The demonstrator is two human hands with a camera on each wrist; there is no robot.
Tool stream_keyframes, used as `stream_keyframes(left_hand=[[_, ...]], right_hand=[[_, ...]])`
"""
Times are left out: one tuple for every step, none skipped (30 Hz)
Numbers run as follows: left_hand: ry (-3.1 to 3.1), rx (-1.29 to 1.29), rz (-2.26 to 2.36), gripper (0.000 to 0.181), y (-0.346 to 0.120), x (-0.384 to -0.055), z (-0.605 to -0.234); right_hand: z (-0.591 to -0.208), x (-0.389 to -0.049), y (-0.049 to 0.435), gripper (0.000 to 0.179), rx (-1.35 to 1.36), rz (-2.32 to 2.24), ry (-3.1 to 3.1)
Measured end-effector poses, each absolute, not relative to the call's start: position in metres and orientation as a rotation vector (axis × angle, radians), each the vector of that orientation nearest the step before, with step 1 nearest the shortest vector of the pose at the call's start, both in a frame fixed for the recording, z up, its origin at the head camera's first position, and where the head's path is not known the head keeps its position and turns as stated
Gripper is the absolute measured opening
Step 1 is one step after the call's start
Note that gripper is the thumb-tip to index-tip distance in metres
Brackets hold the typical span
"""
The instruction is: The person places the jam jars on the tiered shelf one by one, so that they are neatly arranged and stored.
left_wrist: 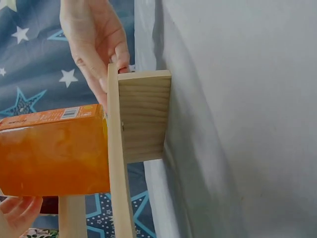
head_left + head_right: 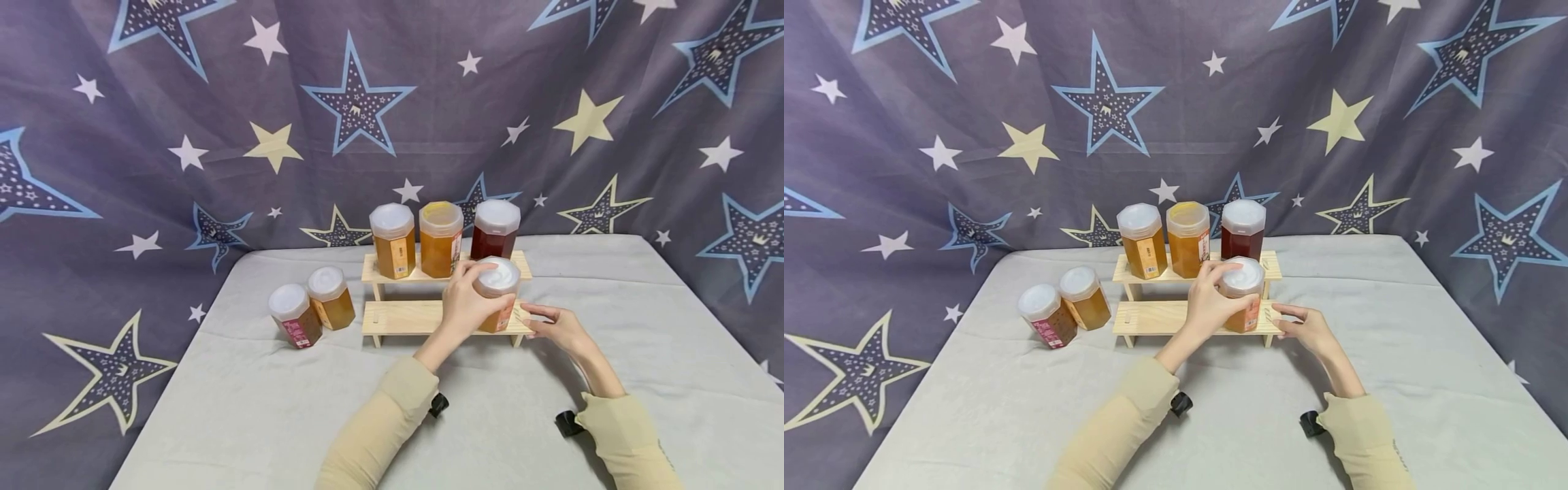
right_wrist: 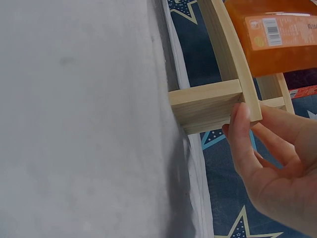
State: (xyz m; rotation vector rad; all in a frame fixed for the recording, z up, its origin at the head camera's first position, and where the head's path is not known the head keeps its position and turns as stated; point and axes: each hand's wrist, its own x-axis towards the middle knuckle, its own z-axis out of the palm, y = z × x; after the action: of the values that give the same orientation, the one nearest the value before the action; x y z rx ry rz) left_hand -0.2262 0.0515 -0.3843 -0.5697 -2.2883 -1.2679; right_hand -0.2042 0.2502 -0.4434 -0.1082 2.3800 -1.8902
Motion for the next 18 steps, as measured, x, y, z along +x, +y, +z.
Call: stream_keyframes(left_hand=[[-2.289,-0.57,-1.265,0.05,0.0526,-0.2264,-0.385],[-2.289,-0.573,-1.265,0.05,0.0537,-0.2266,-0.3857],[-2.288,-0.574,-1.272,0.05,0.0547,-0.2268,-0.3864],[-2.287,-0.577,-1.277,0.049,0.0555,-0.2269,-0.3869],[-2.288,-0.577,-1.282,0.049,0.0562,-0.227,-0.3874],[-2.289,-0.578,-1.289,0.049,0.0566,-0.227,-0.3881],[-2.287,-0.582,-1.301,0.049,0.0568,-0.227,-0.3883],[-2.285,-0.588,-1.312,0.049,0.0567,-0.227,-0.3885],[-2.286,-0.594,-1.319,0.049,0.0565,-0.2267,-0.3885],[-2.288,-0.601,-1.32,0.05,0.0562,-0.2264,-0.3883],[-2.294,-0.609,-1.321,0.05,0.0559,-0.2262,-0.3882],[-2.3,-0.616,-1.322,0.05,0.0554,-0.2258,-0.3879],[-2.307,-0.626,-1.323,0.05,0.055,-0.2254,-0.3874],[-2.317,-0.634,-1.325,0.05,0.0544,-0.2249,-0.387],[-2.329,-0.64,-1.328,0.05,0.0538,-0.2243,-0.3864],[-2.341,-0.648,-1.334,0.05,0.0532,-0.2238,-0.3858],[-2.353,-0.656,-1.342,0.051,0.0526,-0.2234,-0.3852],[-2.365,-0.662,-1.349,0.051,0.0519,-0.2229,-0.3847]], right_hand=[[-0.4436,-0.2041,0.2504,0.047,-0.111,-1.891,2.381],[-0.4438,-0.2041,0.2507,0.047,-0.114,-1.889,2.383],[-0.4437,-0.2039,0.2508,0.047,-0.114,-1.893,2.381],[-0.4437,-0.2038,0.2509,0.046,-0.119,-1.892,2.382],[-0.4438,-0.2038,0.251,0.046,-0.124,-1.886,2.386],[-0.444,-0.204,0.2512,0.046,-0.131,-1.881,2.389],[-0.4439,-0.2042,0.2512,0.046,-0.13,-1.88,2.387],[-0.4439,-0.2043,0.2511,0.046,-0.132,-1.877,2.387],[-0.4439,-0.2044,0.2509,0.046,-0.132,-1.879,2.383],[-0.4439,-0.2046,0.2509,0.046,-0.131,-1.878,2.382],[-0.4439,-0.2047,0.2508,0.046,-0.128,-1.879,2.381],[-0.4439,-0.2046,0.2506,0.045,-0.126,-1.883,2.378],[-0.4438,-0.2044,0.2505,0.045,-0.123,-1.885,2.376],[-0.4438,-0.2041,0.2504,0.045,-0.123,-1.887,2.375],[-0.4436,-0.2038,0.2503,0.045,-0.121,-1.89,2.375],[-0.4434,-0.2035,0.2503,0.045,-0.121,-1.89,2.376],[-0.4434,-0.2034,0.2504,0.045,-0.122,-1.889,2.38],[-0.4433,-0.2033,0.2505,0.045,-0.126,-1.888,2.382]])
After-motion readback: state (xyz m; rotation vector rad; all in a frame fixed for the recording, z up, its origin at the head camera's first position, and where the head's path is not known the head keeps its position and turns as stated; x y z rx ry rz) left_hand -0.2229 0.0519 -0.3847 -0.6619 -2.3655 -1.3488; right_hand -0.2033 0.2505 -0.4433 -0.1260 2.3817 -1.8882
